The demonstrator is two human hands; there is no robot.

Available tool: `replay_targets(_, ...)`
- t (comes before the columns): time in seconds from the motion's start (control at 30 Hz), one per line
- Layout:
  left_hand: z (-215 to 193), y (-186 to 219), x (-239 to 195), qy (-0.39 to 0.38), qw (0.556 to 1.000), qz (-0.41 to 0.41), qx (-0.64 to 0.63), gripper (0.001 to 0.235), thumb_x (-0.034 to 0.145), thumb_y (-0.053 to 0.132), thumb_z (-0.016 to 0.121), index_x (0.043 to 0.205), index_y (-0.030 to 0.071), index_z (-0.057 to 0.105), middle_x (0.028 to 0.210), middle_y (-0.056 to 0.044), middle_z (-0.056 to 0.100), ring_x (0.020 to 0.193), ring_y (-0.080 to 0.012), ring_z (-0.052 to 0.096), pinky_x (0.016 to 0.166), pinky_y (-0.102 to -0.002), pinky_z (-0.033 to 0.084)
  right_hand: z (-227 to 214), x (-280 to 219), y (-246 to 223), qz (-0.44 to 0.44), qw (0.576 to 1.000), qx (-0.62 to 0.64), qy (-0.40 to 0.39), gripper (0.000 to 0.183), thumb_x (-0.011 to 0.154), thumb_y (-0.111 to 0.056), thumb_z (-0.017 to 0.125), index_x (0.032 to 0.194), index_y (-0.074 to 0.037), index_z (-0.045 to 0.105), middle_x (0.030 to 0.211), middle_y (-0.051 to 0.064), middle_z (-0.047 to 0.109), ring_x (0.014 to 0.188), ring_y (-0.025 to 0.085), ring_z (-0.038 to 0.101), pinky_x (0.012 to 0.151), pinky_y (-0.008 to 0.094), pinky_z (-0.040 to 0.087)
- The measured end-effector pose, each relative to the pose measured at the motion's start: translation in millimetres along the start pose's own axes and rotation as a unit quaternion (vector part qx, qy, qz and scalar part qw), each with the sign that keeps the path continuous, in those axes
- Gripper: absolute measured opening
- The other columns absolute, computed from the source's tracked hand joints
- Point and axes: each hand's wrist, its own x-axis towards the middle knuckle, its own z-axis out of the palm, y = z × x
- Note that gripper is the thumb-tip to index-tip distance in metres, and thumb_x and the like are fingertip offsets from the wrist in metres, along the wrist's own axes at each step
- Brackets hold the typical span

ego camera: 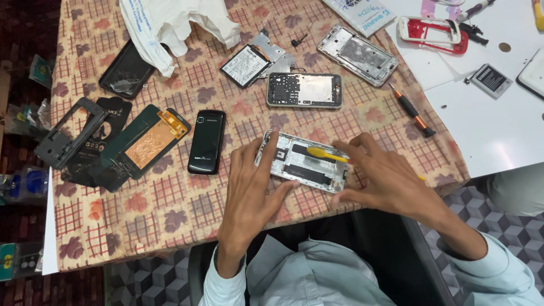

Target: The person cleans the interior of a disassembled mobile phone using a toothbrush and a screwdriver. They brush various internal surfaces and use the screwdriver to scrape or adjust small components within the phone chassis.

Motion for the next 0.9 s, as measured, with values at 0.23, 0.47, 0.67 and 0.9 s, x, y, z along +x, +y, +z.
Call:
replay_targets(0.23, 2.2, 8.3, 2.3, 0.022, 0.999, -0.001, -0.024, 0.098, 0.074, 0.027, 0.089, 0.156, 0.008, 0.04, 0.139, -0.026, 0.051, 0.127, -0.0425, 0.049, 0.106, -0.052, 0.042, -1.7, -3.8, -6.4, 0.014, 1.0, -0.014, 0.01, 0.109, 0.057, -0.056, 0.092, 0.146, -0.01, 0.048, 0.127, 0.014, 0.053, 0.083, 0.031, 0.071, 0.07, 0.047, 0.058)
replay_targets(0.47, 7.5, 18.1, 14.4, 0.145, 0.969, 0.015, -0.201, 0.122, 0.069, 0.021, 0.097, 0.164, 0.016, 0.021, 0.155, -0.016, 0.046, 0.143, -0.0315, 0.051, 0.12, -0.044, 0.047, -7.1, 1.0, -4.1, -0.111, 0.981, 0.117, 0.107, 0.083, 0.062, -0.032, 0.092, 0.131, 0.0, 0.059, 0.113, 0.013, 0.065, 0.091, 0.027, 0.069, 0.076, 0.04, 0.057)
replay_targets(0.67, 19.5, 36.8, 28.2, 0.169, 0.895, 0.014, -0.412, 0.125, 0.094, 0.027, 0.084, 0.17, 0.016, -0.014, 0.18, -0.021, 0.008, 0.16, -0.0347, 0.036, 0.129, -0.048, 0.045, 12.2, 9.1, -15.5, 0.001, 0.79, 0.611, -0.045, 0.075, 0.072, -0.02, 0.078, 0.14, -0.002, 0.054, 0.087, 0.002, 0.054, 0.068, 0.012, 0.06, 0.059, 0.028, 0.053)
replay_targets(0.9, 8.0, 41.0, 65.3, 0.114, 0.982, 0.06, -0.135, 0.084, 0.098, 0.03, 0.073, 0.166, 0.013, 0.027, 0.159, -0.024, 0.046, 0.14, -0.0346, 0.059, 0.111, -0.046, 0.058, 52.0, 23.4, -31.1, -0.065, 0.631, 0.765, -0.11, 0.039, 0.091, -0.028, 0.076, 0.113, -0.006, 0.052, 0.088, -0.004, 0.05, 0.068, 0.006, 0.042, 0.06, 0.023, 0.034)
